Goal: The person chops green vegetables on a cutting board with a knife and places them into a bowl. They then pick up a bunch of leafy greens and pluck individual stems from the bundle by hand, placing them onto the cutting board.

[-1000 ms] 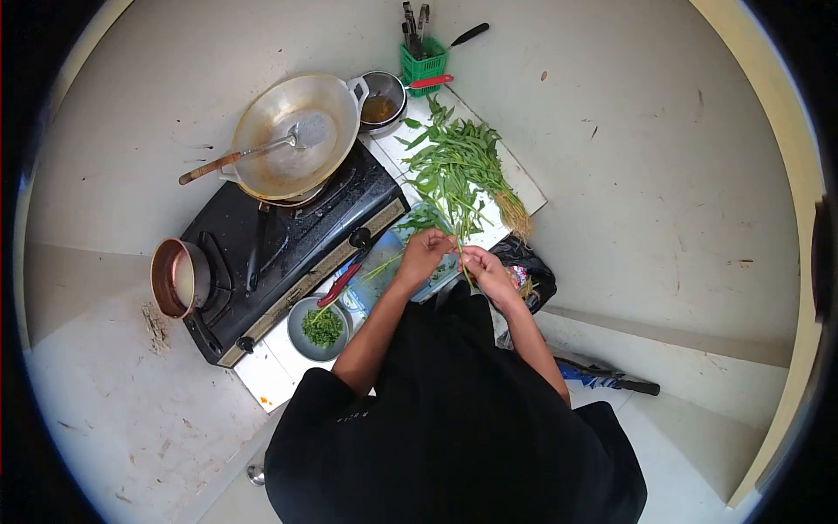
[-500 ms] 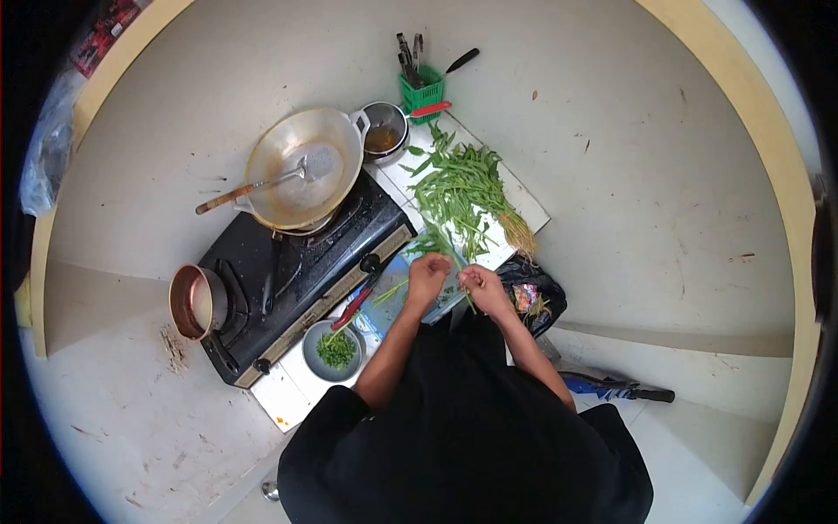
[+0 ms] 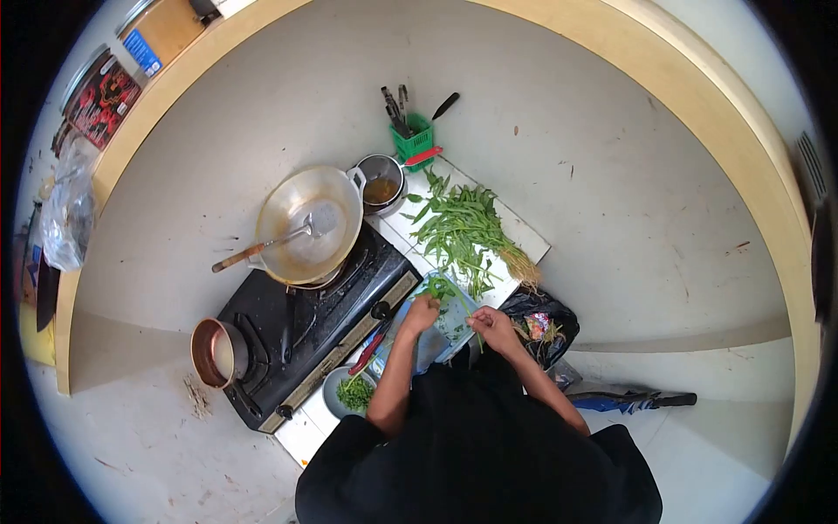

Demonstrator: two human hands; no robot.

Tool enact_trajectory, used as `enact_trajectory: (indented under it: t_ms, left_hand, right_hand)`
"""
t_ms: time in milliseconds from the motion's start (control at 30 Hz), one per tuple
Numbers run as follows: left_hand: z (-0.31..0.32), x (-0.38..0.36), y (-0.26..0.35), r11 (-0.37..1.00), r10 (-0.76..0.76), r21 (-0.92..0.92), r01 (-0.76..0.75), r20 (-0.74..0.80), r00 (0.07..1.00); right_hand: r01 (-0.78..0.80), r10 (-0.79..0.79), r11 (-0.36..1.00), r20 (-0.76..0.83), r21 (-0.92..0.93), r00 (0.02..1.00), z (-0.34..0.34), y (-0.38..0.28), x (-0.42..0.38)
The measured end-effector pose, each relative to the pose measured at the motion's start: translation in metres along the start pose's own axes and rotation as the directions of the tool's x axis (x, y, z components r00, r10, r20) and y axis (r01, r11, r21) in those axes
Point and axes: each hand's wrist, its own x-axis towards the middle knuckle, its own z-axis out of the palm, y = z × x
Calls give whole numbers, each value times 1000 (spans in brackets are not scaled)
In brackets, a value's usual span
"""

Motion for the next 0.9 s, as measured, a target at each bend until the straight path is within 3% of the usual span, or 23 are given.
enact_trajectory:
  t_ms: [100,200,233,333,433,567,633,900]
  left_hand:
    - [4,-1,2,998,-52,-30,56,120,991]
    - [2,-25,44,797,-84,-560,226,267,960]
    - [-2,-27,53,729,-87,-626,277,317,945]
    - [2,-24,58,721,-133,-618,313,320,938]
    - [12,-16,47,771,-93,-603,205,211,973]
    - [13,-17,51,776,-89,-614,146,123,988]
    - [14,-19,55,784,-77,-607,133,118,990]
    - [11,-17,42,856,-8,-516,18,21,1000]
  right_hand:
    - [-36,35,998,-33,-52,999,-2,-6,-2]
    - [-31,25,991,-51,-127,998,-2,0,-3]
    - [-21,14,991,-48,-134,999,-3,3,-3]
    - [24,-31,987,-44,-158,999,-1,6,-2]
    - [23,-33,965,-34,-259,999,1,-1,-3]
    - [-2,-5,972,-28,-236,1000,2,-7,-1]
    - [-2,-2,994,-36,-112,999,5,-2,6]
    - [-69,70,993,13,-93,997,7,16,19]
